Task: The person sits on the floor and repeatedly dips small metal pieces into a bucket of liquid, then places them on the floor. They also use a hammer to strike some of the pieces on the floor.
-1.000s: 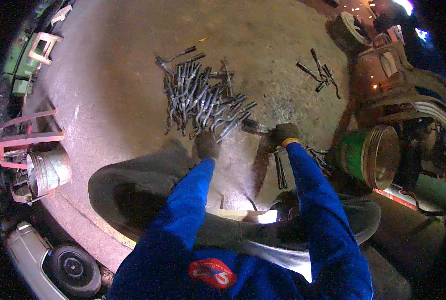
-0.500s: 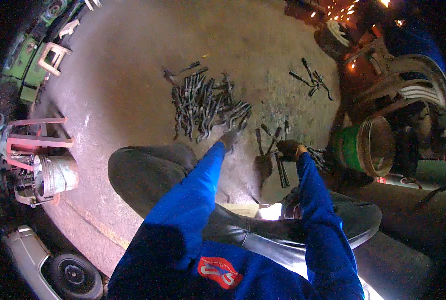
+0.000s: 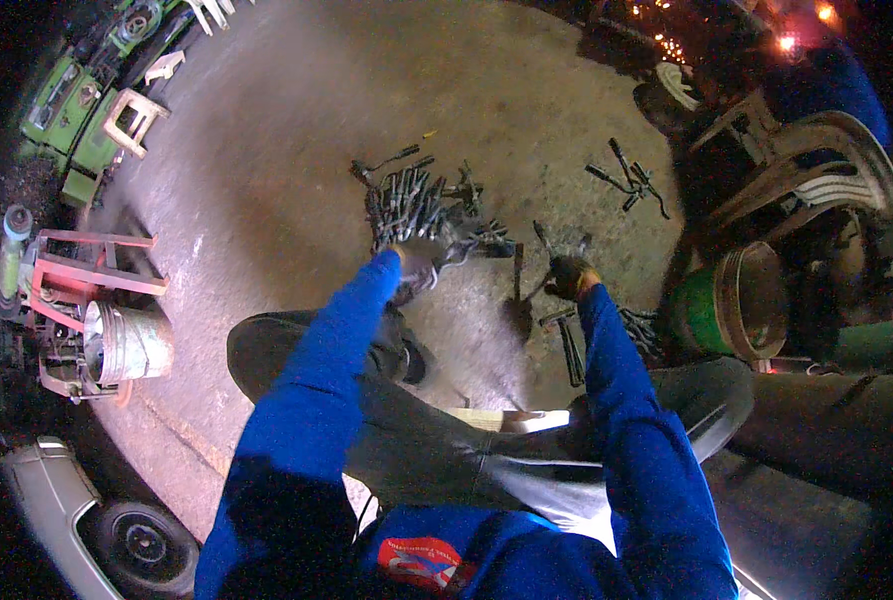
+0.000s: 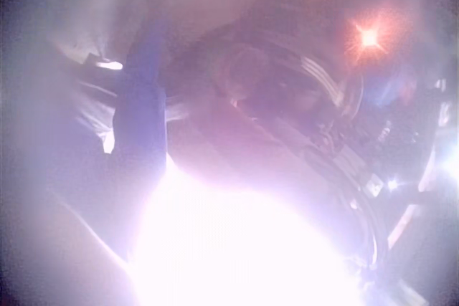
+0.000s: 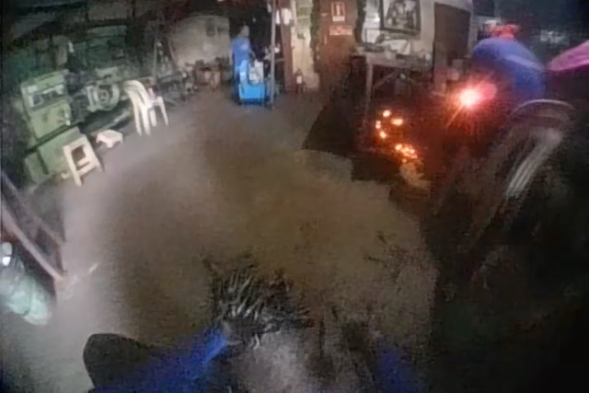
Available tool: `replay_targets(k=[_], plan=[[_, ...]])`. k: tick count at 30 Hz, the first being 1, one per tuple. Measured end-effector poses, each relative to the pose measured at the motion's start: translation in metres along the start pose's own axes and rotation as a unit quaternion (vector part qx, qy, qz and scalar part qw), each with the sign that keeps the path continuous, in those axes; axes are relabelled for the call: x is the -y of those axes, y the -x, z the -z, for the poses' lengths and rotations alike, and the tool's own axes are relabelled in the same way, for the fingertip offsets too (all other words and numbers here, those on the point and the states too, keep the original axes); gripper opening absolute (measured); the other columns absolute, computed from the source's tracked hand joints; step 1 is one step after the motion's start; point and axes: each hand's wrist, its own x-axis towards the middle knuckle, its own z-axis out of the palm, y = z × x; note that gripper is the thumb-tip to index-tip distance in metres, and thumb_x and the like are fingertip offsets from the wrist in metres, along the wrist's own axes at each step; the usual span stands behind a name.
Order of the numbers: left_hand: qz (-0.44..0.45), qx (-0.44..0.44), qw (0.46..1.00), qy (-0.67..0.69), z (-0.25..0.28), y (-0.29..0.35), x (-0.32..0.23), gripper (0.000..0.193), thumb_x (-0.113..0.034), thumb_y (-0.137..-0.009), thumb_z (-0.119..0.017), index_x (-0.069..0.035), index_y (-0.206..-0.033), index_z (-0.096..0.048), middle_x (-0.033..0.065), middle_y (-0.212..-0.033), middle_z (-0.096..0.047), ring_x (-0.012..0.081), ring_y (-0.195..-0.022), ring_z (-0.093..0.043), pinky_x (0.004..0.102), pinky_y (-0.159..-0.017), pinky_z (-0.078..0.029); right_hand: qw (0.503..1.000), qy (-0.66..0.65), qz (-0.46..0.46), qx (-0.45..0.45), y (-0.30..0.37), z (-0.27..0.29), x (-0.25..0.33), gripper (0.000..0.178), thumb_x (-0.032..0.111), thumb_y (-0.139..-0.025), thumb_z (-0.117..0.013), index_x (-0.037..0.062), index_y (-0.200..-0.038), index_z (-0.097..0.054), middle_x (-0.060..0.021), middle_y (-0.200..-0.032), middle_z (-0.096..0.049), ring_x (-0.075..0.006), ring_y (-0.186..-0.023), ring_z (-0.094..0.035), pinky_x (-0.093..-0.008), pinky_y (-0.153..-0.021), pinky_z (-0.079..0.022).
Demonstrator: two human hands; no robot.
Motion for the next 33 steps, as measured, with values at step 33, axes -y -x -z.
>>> replay_targets(k=[33], plan=[[0.167, -0.216, 0.954, -0.126, 0.205, 0.210, -0.098, 0.032, -0.026, -0.094, -0.052, -0.010, -0.121, -0.061, 0.0146, -0.125, -0.060, 0.0327, -0.115, -0.057, 0.0411, -0.099, -0.045, 0.966, -0.168, -0.156, -0.118, -0.098, -0.027, 0.122, 0.045, 0.044, -0.083, -0.057, 0.0107, -0.111, -0.068, -0.0191, -0.115, -0.065, -0.0395, -0.107, -0.061, -0.0481, -0.090, -0.048]])
